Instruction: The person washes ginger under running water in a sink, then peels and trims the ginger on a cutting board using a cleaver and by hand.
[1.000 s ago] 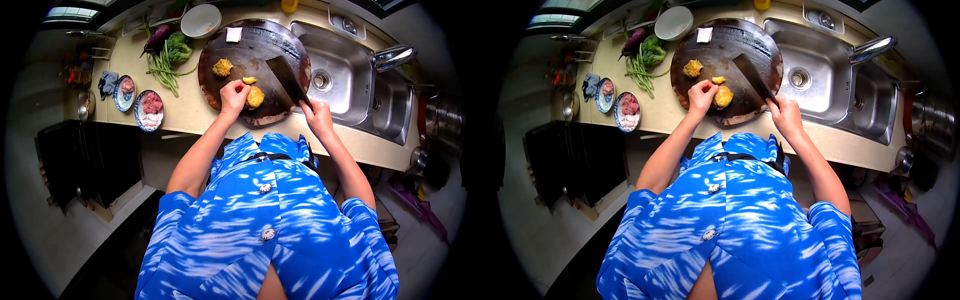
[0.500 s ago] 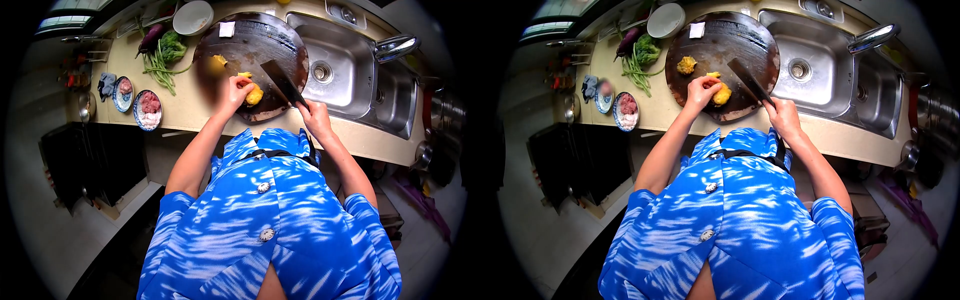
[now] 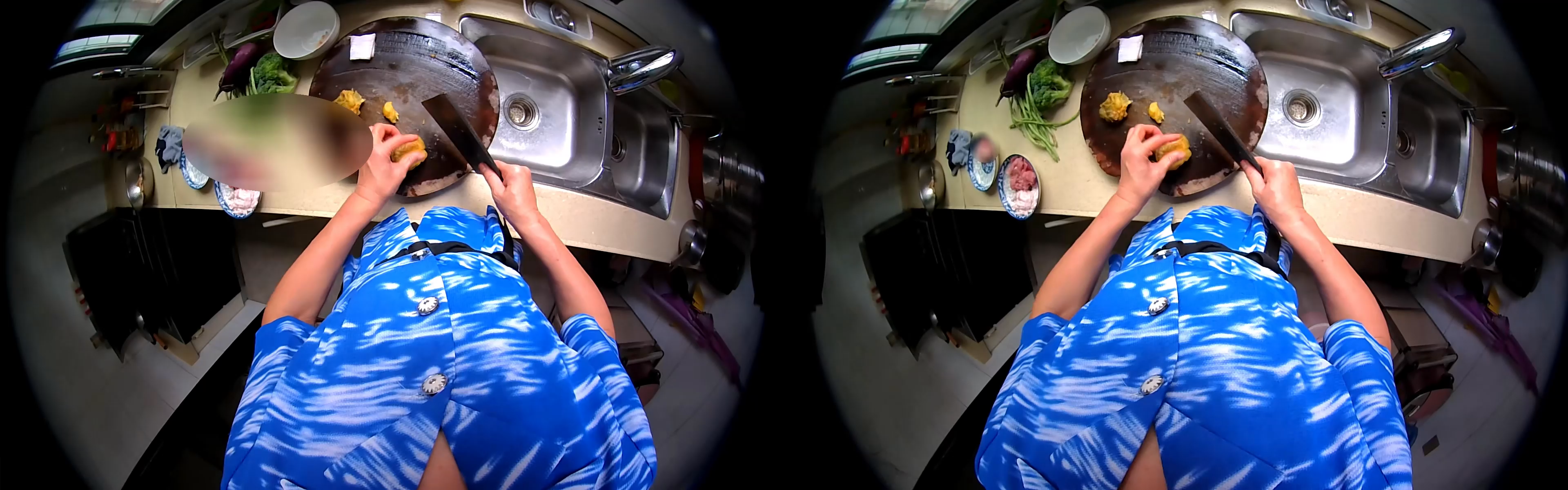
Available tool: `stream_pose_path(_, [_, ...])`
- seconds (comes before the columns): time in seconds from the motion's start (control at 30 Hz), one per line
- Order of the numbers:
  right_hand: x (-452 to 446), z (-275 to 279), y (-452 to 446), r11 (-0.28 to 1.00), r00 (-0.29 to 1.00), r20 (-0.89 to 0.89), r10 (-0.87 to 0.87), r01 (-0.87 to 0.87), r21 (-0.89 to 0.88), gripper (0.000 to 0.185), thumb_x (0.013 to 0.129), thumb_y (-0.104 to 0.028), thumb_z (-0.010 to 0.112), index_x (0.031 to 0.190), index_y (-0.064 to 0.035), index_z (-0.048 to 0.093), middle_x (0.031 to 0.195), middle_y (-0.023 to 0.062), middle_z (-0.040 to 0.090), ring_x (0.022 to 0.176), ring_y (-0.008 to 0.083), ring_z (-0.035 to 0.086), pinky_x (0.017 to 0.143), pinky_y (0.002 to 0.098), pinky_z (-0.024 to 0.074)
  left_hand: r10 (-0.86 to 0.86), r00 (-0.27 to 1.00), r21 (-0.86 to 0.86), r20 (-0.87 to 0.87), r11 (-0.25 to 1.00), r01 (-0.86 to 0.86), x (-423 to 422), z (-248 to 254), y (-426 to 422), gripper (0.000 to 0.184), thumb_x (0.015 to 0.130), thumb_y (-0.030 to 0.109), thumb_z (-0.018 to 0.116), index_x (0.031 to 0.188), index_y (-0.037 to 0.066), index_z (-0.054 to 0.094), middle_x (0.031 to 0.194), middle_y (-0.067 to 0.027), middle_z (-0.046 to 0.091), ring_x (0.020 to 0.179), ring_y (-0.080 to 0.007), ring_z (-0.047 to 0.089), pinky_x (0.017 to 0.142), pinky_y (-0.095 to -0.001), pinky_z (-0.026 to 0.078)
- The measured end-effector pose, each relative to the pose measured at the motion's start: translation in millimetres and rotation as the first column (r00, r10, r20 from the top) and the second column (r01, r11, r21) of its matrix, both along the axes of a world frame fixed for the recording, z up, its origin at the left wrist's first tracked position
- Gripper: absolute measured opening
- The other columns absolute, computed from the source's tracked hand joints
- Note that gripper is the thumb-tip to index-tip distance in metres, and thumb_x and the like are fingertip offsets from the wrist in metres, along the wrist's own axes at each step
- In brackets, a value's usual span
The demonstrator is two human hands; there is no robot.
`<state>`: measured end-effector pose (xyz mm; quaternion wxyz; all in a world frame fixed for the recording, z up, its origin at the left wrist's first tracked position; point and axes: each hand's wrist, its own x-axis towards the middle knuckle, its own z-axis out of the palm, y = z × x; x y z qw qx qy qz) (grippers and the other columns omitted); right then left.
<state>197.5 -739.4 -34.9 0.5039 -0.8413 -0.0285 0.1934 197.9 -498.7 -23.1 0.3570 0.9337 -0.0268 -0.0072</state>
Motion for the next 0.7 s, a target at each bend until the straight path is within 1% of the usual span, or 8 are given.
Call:
stream_pose_path(0.03, [0.0,2.2,0.6,1.0,1.0,-0.018,-0.007,0.007,0.0,0.022,0.084,-0.017,0.058,0.079,0.0043,0.062,0.052,0.0204,0.041,0.041,0.0168,0.035,0.043,0.0362,0.032,-0.001,1.0,-0.002,-0.001,1.0,0.001,-3.0,-0.9,0.3,0.028,0.061,0.013,0.076,0.087,0.008,0.068,0.084,-0.0085,0.054,0.081,-0.024,0.052,0.07,-0.0327,0.045])
stream_pose_path(0.1, [-1.6,3.4,1.7,1.0,0.999,-0.034,-0.014,0.014,0.001,0.022,0.084,-0.017,0.058,0.079,0.0042,0.062,0.051,0.0199,0.041,0.041,0.0157,0.035,0.043,0.036,0.0319,-0.107,0.991,0.093,0.074,0.991,0.1,-10.0,-3.0,2.1,0.031,0.058,0.014,0.077,0.087,0.007,0.068,0.084,-0.0087,0.055,0.08,-0.0251,0.052,0.07,-0.0332,0.045])
stream_pose_path(0.4, [-3.0,7.5,1.5,1.0,1.0,-0.022,-0.009,0.009,-0.019,0.022,0.084,-0.017,0.058,0.078,0.0041,0.063,0.049,0.0178,0.039,0.042,0.0129,0.033,0.042,0.035,0.0308,0.015,0.98,0.053,0.199,0.998,-0.026,-7.0,-10.8,3.7,0.024,0.058,0.008,0.076,0.081,0.007,0.068,0.081,-0.0071,0.056,0.079,-0.0241,0.052,0.07,-0.0333,0.044])
stream_pose_path(0.47, [1.8,14.4,1.0,0.998,0.998,-0.07,-0.011,0.007,-0.061,0.022,0.083,-0.02,0.058,0.079,0.0008,0.064,0.059,0.0243,0.049,0.054,0.0398,0.053,0.049,0.0415,0.0389,0.068,0.982,0.015,0.178,0.997,-0.071,-4.8,-7.3,1.2,0.023,0.058,0.008,0.076,0.08,0.007,0.068,0.082,-0.0071,0.055,0.08,-0.024,0.051,0.069,-0.0333,0.044])
stream_pose_path(0.57, [3.6,19.6,0.6,0.997,0.994,-0.108,-0.008,0.0,-0.074,0.021,0.083,-0.019,0.058,0.08,0.0004,0.065,0.059,0.0245,0.049,0.054,0.0396,0.053,0.049,0.0412,0.039,0.115,0.983,-0.01,0.143,0.993,-0.115,-7.3,-3.8,-0.3,0.029,0.059,0.008,0.077,0.085,0.004,0.063,0.09,-0.008,0.055,0.085,-0.024,0.051,0.069,-0.0324,0.045])
stream_pose_path(0.63, [2.0,17.5,0.0,0.997,0.996,-0.085,-0.006,0.0,-0.075,0.021,0.083,-0.019,0.057,0.081,0.0002,0.065,0.06,0.0244,0.05,0.055,0.0394,0.054,0.049,0.0413,0.0393,0.214,0.974,-0.044,0.071,0.976,-0.211,-7.8,1.8,-3.6,0.032,0.064,0.007,0.074,0.091,0.003,0.057,0.095,-0.0095,0.055,0.089,-0.0243,0.051,0.069,-0.0305,0.046])
stream_pose_path(0.67, [0.6,16.9,0.1,0.997,0.998,-0.062,-0.004,-0.001,-0.074,0.02,0.083,-0.019,0.057,0.081,0.0,0.065,0.06,0.0244,0.05,0.055,0.0393,0.055,0.049,0.0414,0.0396,0.21,0.975,-0.032,0.07,0.978,-0.208,-12.8,-5.2,1.3,0.035,0.07,0.004,0.069,0.099,0.001,0.051,0.098,-0.0117,0.055,0.089,-0.023,0.053,0.07,-0.03,0.046])
stream_pose_path(0.7, [0.4,16.6,0.1,0.997,0.998,-0.064,-0.004,-0.001,-0.073,0.02,0.083,-0.019,0.057,0.081,0.0,0.065,0.06,0.0244,0.05,0.055,0.0393,0.055,0.049,0.0414,0.0396,0.21,0.975,-0.031,0.069,0.978,-0.208,-12.4,-7.1,1.1,0.035,0.07,0.004,0.069,0.099,0.001,0.051,0.098,-0.0117,0.055,0.089,-0.023,0.053,0.07,-0.03,0.046])
